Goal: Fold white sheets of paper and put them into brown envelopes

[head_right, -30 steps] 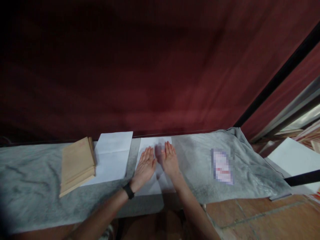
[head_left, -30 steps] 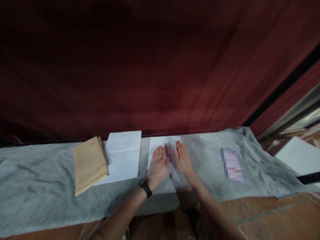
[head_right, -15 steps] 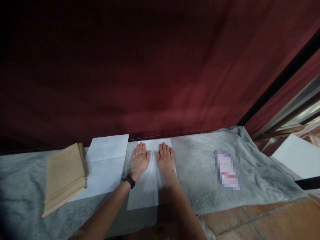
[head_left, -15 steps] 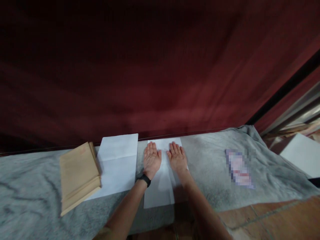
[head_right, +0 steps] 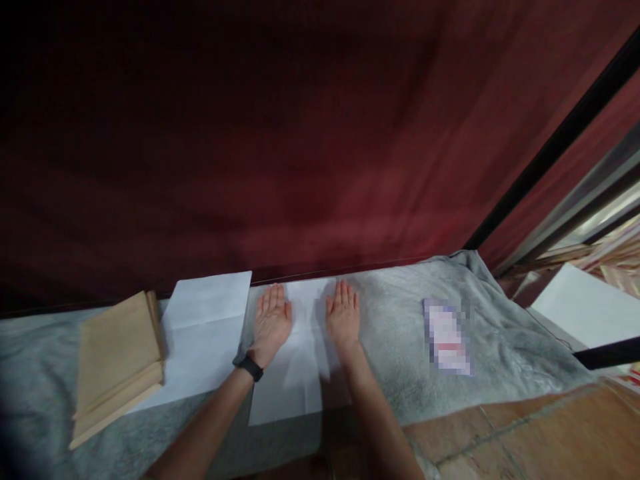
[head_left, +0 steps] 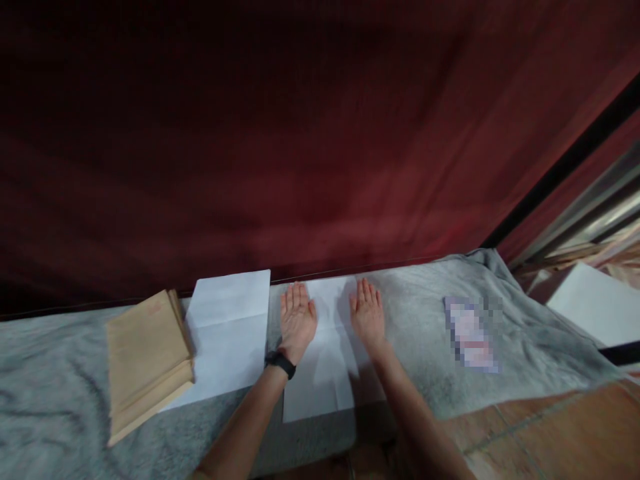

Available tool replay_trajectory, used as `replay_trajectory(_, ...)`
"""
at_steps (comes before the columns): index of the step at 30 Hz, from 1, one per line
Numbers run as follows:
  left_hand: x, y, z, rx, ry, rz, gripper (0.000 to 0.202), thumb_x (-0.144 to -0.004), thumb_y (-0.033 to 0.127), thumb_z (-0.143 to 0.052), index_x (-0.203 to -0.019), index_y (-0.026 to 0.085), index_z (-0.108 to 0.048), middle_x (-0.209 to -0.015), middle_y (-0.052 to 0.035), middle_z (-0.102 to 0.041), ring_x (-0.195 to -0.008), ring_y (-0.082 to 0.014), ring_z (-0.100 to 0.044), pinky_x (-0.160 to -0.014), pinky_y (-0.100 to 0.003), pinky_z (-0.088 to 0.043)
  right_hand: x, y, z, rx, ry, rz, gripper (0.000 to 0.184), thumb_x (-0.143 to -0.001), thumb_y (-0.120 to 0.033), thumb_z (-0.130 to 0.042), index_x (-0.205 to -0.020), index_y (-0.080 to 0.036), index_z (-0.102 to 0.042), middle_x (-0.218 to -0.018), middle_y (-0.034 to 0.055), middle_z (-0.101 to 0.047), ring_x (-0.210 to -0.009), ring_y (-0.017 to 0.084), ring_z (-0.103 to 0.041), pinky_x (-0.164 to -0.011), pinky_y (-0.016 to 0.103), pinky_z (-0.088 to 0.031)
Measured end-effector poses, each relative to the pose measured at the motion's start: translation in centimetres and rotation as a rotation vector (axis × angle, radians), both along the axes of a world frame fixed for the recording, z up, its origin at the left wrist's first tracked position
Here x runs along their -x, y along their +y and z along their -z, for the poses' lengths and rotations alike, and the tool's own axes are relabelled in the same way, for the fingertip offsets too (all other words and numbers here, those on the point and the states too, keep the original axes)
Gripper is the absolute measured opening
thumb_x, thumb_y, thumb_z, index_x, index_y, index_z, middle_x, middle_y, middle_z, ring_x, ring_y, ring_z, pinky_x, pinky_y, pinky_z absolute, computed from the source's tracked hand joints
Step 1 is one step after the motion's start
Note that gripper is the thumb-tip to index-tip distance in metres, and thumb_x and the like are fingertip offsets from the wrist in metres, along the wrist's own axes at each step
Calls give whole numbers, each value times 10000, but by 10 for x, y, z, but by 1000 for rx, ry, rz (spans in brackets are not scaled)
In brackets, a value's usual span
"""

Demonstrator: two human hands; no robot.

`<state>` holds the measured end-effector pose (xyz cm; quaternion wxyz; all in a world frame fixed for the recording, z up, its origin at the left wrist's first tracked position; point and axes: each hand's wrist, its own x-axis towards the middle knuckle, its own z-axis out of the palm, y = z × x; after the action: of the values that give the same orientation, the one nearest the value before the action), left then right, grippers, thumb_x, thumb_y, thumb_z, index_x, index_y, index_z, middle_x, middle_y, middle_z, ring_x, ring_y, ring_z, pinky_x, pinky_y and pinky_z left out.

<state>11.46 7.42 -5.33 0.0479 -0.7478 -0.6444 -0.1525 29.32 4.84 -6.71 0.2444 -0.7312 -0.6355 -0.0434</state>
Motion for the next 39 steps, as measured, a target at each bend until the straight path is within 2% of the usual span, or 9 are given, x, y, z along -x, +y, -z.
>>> replay_trajectory(3,-18,13,-2,60,17,185,567,-1000,234,-272,-1527,53,-372,-1611,-142,-335,-1521,-252,-253,-1243,-452,-213,19,6,-3,18,24,-216,535,-1062,-313,-228,-1511,-98,-425,-1572,139,-420,-1470,238,-368,-1197,443,-302)
replay_trajectory(6,-29,26,2,148,62,314,567,-981,180,-272,-1530,105,-386,-1604,-102,-366,-1521,-232,-255,-1243,-454,-206,32,8,-1,74,34,-281,509,-1063,-282,-235,-1497,-138,-457,-1544,126,-463,-1454,227,-399,-1196,464,-305)
replay_trajectory(10,-23,32,11,109,66,225,563,-1010,250,-252,-1532,78,-373,-1602,-140,-360,-1519,-239,-263,-1236,-458,-218,31,8,6,94,2,-220,505,-1062,-344,-282,-1511,-175,-442,-1558,123,-434,-1462,265,-387,-1194,514,-278)
replay_trajectory(15,2,22,18,49,42,95,594,-1031,333,-247,-1522,22,-365,-1587,-183,-370,-1503,-259,-302,-1230,-443,-240,19,4,15,78,-21,-89,574,-1058,-399,-277,-1526,-91,-399,-1575,160,-394,-1451,299,-396,-1198,488,-260)
replay_trajectory(20,22,6,14,20,30,55,608,-1029,352,-256,-1509,0,-381,-1566,-206,-398,-1490,-280,-329,-1226,-456,-255,7,-2,17,20,3,-1,596,-1043,-379,-283,-1519,-36,-391,-1552,222,-404,-1435,329,-411,-1183,544,-267)
replay_trajectory(25,26,-27,10,10,37,-12,602,-1020,315,-252,-1475,-43,-416,-1545,-245,-407,-1477,-314,-347,-1224,-498,-256,14,-20,4,-7,27,64,604,-1044,-349,-274,-1492,36,-396,-1545,282,-387,-1450,352,-383,-1184,559,-278)
replay_trajectory(32,14,-120,25,-40,58,291,599,-964,158,-318,-1562,126,-320,-1614,-119,-347,-1520,-245,-255,-1235,-474,-257,68,-92,1,1,57,-395,539,-1062,-332,-269,-1549,-116,-353,-1587,128,-401,-1488,216,-336,-1206,428,-333)
replay_trajectory(35,19,-135,27,-38,70,288,595,-960,158,-321,-1553,105,-334,-1602,-132,-369,-1513,-247,-277,-1231,-472,-270,65,-111,6,13,-7,-434,544,-1064,-377,-309,-1540,-124,-376,-1568,119,-432,-1472,219,-368,-1229,426,-291)
replay_trajectory(39,30,-136,22,6,57,217,574,-1010,299,-330,-1521,43,-373,-1596,-180,-357,-1506,-274,-291,-1230,-472,-271,43,-116,9,4,-86,-383,595,-1051,-421,-355,-1557,-109,-336,-1582,146,-393,-1465,256,-380,-1226,443,-277)
